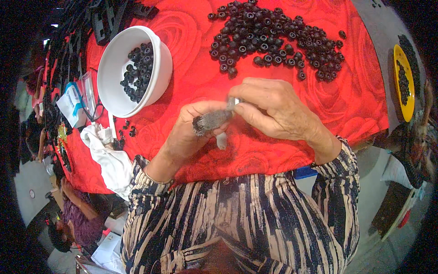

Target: The person picks small black beads from a white bowl and scrubs each one with a small metal tool held in the right hand while supporting it with a cloth in the left hand. The cleaned beads are placed onto a red tablecloth next to a growing pile of similar items. The process is repeated continuously throughout the clip.

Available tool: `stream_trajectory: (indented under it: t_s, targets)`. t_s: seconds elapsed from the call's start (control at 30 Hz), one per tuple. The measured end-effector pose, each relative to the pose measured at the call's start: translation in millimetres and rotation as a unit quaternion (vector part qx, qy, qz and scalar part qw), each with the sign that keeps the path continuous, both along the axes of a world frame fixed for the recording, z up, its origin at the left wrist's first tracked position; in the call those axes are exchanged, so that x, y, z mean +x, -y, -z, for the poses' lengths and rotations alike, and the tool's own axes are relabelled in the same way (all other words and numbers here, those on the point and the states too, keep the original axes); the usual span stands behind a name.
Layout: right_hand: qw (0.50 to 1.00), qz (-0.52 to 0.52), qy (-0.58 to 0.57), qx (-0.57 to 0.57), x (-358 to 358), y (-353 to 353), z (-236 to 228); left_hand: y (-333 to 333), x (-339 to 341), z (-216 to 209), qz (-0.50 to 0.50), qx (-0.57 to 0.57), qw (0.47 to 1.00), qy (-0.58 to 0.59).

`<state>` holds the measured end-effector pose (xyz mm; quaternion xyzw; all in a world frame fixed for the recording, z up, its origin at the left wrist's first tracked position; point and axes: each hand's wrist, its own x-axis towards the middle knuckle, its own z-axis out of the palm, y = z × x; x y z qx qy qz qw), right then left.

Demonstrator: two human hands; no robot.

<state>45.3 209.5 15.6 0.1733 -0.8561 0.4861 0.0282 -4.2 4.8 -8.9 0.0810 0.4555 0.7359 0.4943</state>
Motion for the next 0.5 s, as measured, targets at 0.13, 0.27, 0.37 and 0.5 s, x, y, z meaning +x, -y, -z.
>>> stream_trajectory:
  t_s: [0.13,0.27,0.37,0.5]
  targets:
    - [1.0,-0.02,0.001,0.005,-0.3,-2.0,-0.2,0.5,-0.3,-0.2,0.002,0.007,1.0,-0.015]
    - [1.0,-0.024,0.0,0.003,0.8,-2.0,0.2,2.7,-3.7,4.7,0.007,0.02,1.0,0.006]
    - [1.0,-0.003,-0.019,-0.016,-1.2,0.7,2.2,1.4,-2.4,3.4,-0.004,0.025,0.999,0.02]
    - [1.0,-0.003,-0.01,-0.007,-1.5,1.0,1.2,0.9,-1.9,1.8,-0.002,0.034,0.999,0.019]
